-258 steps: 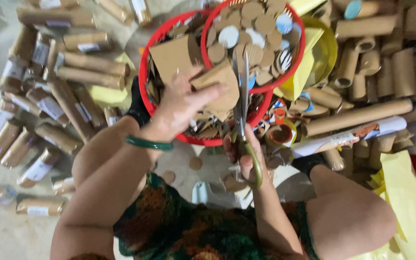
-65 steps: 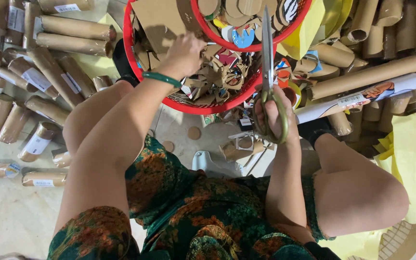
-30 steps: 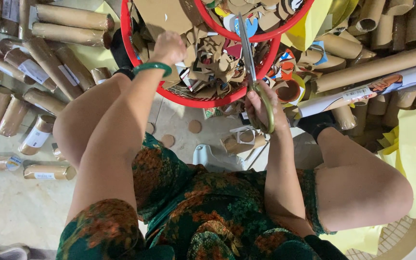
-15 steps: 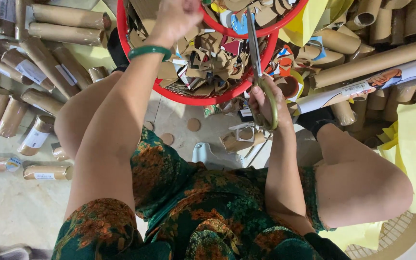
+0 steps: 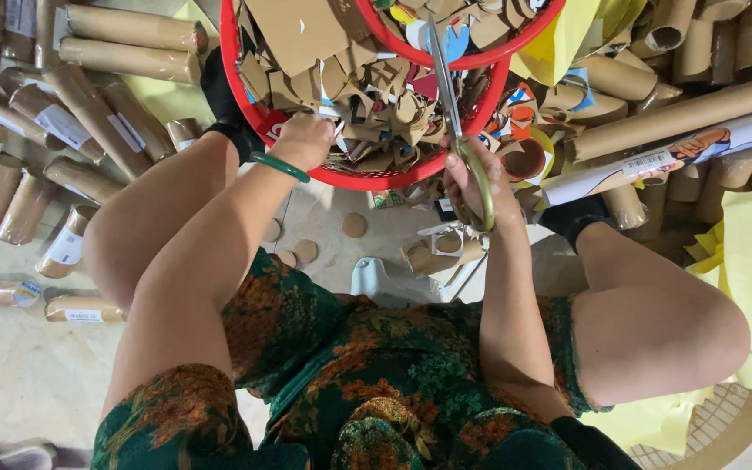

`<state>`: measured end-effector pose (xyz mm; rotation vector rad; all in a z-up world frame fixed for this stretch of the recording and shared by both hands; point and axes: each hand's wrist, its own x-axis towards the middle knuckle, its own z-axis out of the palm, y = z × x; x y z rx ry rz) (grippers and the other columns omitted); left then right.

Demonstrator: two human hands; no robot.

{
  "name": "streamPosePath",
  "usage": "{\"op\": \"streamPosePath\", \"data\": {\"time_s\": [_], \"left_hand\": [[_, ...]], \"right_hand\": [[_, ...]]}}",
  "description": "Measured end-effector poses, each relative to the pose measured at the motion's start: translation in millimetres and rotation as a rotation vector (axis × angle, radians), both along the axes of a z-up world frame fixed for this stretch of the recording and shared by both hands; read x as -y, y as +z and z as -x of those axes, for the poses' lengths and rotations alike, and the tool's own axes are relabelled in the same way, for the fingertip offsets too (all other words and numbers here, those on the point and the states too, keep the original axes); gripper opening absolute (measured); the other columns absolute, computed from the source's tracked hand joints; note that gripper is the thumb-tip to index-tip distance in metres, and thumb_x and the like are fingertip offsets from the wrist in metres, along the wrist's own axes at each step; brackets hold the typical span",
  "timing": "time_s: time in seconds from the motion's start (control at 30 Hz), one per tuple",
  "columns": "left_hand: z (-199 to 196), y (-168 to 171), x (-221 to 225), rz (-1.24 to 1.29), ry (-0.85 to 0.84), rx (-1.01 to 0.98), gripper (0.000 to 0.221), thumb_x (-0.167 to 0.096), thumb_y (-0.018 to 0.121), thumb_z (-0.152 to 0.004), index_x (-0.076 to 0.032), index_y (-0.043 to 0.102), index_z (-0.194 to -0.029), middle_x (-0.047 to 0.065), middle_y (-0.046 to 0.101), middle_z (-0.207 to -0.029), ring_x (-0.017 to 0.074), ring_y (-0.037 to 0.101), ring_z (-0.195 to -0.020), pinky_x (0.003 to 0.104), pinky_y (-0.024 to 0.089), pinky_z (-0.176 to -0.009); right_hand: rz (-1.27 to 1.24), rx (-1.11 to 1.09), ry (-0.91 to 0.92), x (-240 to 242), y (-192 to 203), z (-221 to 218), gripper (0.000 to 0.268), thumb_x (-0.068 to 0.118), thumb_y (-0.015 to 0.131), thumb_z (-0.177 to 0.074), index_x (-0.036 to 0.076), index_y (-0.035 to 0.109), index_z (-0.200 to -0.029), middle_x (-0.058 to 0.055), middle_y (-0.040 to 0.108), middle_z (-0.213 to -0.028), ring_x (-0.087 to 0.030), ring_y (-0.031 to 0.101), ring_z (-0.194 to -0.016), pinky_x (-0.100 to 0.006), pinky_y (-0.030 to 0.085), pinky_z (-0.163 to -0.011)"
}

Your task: Cutting cardboard circles from larger sheets using scissors.

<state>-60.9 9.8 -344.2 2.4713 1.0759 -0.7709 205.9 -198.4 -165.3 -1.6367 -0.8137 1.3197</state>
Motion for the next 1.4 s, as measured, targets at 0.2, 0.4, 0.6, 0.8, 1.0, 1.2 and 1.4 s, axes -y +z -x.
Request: {"op": "streamPosePath", "data": {"time_s": [0.2, 0.4, 0.6, 0.8, 1.0, 1.2, 1.4], "left_hand": [[-9, 63, 1, 0.016, -0.08, -0.088, 0.049, -0.023, 0.076, -0.086, -0.004, 0.063, -0.129, 0.017, 0.058, -0.136, 0.0383, 0.056, -0.124, 0.049, 0.051, -0.098], [-6, 57, 1, -0.026, -0.233, -0.012, 0.064, -0.036, 0.072, -0.086, 0.0, 0.054, -0.136, 0.021, 0.059, -0.127, 0.037, 0.06, -0.113, 0.046, 0.052, -0.093], [-6, 16, 4, -0.224, -0.47, 0.028, 0.035, -0.011, 0.052, -0.1, 0.0, 0.057, -0.132, 0.02, 0.068, -0.113, 0.0307, 0.069, -0.097, 0.044, 0.058, -0.079], [-20, 37, 11, -0.275, -0.555, -0.066, 0.035, -0.011, 0.055, -0.095, -0.004, 0.059, -0.13, 0.016, 0.072, -0.103, 0.0304, 0.072, -0.087, 0.047, 0.061, -0.065], [-30, 41, -7, -0.121, -0.411, 0.032, 0.018, -0.016, 0.059, -0.103, -0.01, 0.071, -0.115, 0.012, 0.075, -0.101, 0.0279, 0.072, -0.092, 0.043, 0.06, -0.078], [-72, 135, -17, 0.116, -0.048, 0.321, 0.034, -0.016, 0.07, -0.096, -0.008, 0.063, -0.128, 0.017, 0.071, -0.108, 0.0307, 0.07, -0.095, 0.042, 0.058, -0.086], [-80, 114, -25, 0.072, 0.251, 0.672, 0.05, -0.02, 0.083, -0.085, -0.004, 0.059, -0.126, 0.02, 0.069, -0.113, 0.0351, 0.067, -0.106, 0.045, 0.053, -0.097]], "right_hand": [[0.062, 0.056, 0.012, -2, 8, 6, 0.043, 0.039, 0.067, -0.098, 0.008, 0.062, -0.127, -0.001, 0.059, -0.069, -0.009, 0.056, -0.056, -0.025, 0.047, -0.049], [0.056, 0.034, -0.001, 2, 1, 3, 0.043, 0.038, 0.067, -0.099, 0.009, 0.061, -0.13, 0.001, 0.057, -0.072, -0.007, 0.054, -0.059, -0.024, 0.045, -0.05], [0.051, 0.022, -0.012, 3, 5, 2, 0.043, 0.038, 0.068, -0.099, 0.008, 0.062, -0.129, 0.001, 0.056, -0.073, -0.007, 0.053, -0.059, -0.024, 0.044, -0.05], [0.037, 0.044, 0.003, 3, -1, 1, 0.044, 0.039, 0.068, -0.099, 0.008, 0.062, -0.129, 0.001, 0.058, -0.073, -0.007, 0.054, -0.061, -0.023, 0.046, -0.053], [0.058, -0.02, -0.054, 4, -5, -1, 0.044, 0.037, 0.07, -0.097, 0.008, 0.061, -0.129, 0.002, 0.058, -0.074, -0.007, 0.054, -0.061, -0.023, 0.045, -0.052], [0.017, -0.036, -0.058, 6, -6, -5, 0.04, 0.033, 0.069, -0.1, 0.006, 0.06, -0.128, 0.002, 0.057, -0.075, -0.007, 0.052, -0.061, -0.023, 0.043, -0.051], [-0.014, 0.098, -0.015, 9, -6, -8, 0.042, 0.036, 0.069, -0.101, 0.006, 0.06, -0.13, 0.001, 0.061, -0.076, -0.007, 0.057, -0.064, -0.022, 0.047, -0.055]]}}
